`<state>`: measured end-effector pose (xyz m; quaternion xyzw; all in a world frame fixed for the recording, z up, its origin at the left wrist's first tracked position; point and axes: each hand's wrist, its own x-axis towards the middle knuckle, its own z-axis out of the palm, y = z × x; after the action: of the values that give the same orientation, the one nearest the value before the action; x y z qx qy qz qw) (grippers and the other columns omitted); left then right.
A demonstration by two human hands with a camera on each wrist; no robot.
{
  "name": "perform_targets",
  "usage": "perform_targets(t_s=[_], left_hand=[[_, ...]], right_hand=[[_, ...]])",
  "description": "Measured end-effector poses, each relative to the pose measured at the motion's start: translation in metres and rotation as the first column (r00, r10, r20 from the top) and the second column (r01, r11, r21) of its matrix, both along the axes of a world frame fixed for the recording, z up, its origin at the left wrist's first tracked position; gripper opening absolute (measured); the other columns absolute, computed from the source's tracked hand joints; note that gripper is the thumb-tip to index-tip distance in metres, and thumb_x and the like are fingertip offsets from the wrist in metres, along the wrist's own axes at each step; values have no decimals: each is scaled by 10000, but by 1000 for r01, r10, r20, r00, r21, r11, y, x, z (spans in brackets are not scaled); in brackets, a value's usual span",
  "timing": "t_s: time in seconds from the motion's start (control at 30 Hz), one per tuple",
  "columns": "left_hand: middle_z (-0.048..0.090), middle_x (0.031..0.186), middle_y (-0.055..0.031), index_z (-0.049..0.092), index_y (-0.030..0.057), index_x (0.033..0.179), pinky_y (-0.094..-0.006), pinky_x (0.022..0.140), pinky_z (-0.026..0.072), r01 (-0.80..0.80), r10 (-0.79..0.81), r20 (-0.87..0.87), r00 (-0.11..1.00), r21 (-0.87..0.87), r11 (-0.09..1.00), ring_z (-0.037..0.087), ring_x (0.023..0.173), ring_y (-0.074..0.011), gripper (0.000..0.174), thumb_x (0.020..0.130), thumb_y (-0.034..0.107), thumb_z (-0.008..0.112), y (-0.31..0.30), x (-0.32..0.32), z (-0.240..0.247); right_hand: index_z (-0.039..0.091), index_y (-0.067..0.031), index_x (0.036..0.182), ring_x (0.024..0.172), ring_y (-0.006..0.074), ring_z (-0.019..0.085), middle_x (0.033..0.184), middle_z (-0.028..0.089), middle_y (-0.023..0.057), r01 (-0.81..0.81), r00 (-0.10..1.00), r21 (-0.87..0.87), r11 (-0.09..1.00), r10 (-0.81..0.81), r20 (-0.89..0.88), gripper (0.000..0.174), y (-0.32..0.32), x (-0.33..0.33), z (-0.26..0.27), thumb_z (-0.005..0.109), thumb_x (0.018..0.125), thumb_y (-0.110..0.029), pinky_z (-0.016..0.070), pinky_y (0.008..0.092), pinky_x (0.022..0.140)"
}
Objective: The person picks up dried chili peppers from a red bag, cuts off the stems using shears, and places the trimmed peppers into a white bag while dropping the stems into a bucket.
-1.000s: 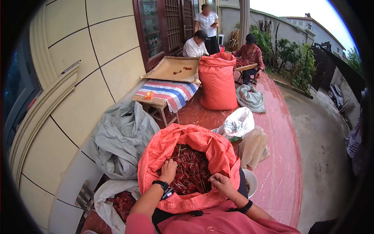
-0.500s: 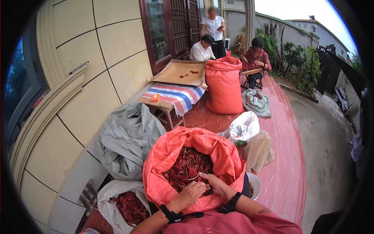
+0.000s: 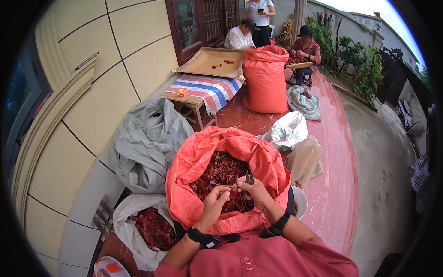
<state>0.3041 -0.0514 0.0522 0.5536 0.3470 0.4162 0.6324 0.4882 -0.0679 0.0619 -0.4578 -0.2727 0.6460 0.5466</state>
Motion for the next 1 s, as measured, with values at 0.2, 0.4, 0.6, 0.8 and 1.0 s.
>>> perform_targets(t_s=[0.2, 0.4, 0.6, 0.8, 1.0], left_hand=[[572, 925, -83, 472, 16, 1161, -284, 739, 481, -157, 175, -81, 981, 192, 969, 585, 849, -158, 332, 895, 124, 637, -1, 31, 16], [586, 1126, -260, 457, -22, 1228, -416, 902, 448, 40, 105, -443, 890, 305, 952, 578, 1066, -382, 411, 893, 155, 614, 9, 38, 20], [589, 1115, -215, 474, -23, 1203, -393, 901, 449, 132, 13, -398, 917, 335, 933, 580, 1064, -336, 382, 919, 198, 602, 9, 28, 17], [601, 1065, -230, 483, -24, 1185, -407, 870, 458, 195, -39, -390, 920, 369, 909, 594, 1019, -367, 386, 942, 263, 571, 2, 23, 4], [634, 893, -197, 517, -29, 1096, -384, 737, 487, 298, -234, -359, 904, 133, 945, 638, 861, -327, 361, 968, 309, 525, 3, 12, 22]], right_hand=[[602, -22, 945, 744, 59, 569, 818, 628, 3, 85, 873, 391, 917, -257, 414, 126, 16, -5, 22, 686, 854, -46, 467, 208, 661], [592, -46, 978, 675, 45, 524, 824, 613, -4, 119, 968, 228, 966, -164, 188, 155, 7, -7, 31, 682, 872, -114, 397, 183, 555], [607, -77, 1117, 623, -2, 445, 862, 616, -37, -131, 990, 140, 982, 121, 74, 277, -9, 12, 29, 694, 872, -173, 313, 147, 516], [666, -44, 942, 703, 57, 521, 823, 602, -25, -118, 947, 222, 968, 42, 318, 133, -13, 3, 19, 711, 841, -117, 418, 213, 610], [663, -33, 847, 735, 109, 551, 769, 579, 37, -69, 784, 419, 905, -211, 584, 83, -15, -7, 15, 712, 820, -95, 458, 270, 645]])
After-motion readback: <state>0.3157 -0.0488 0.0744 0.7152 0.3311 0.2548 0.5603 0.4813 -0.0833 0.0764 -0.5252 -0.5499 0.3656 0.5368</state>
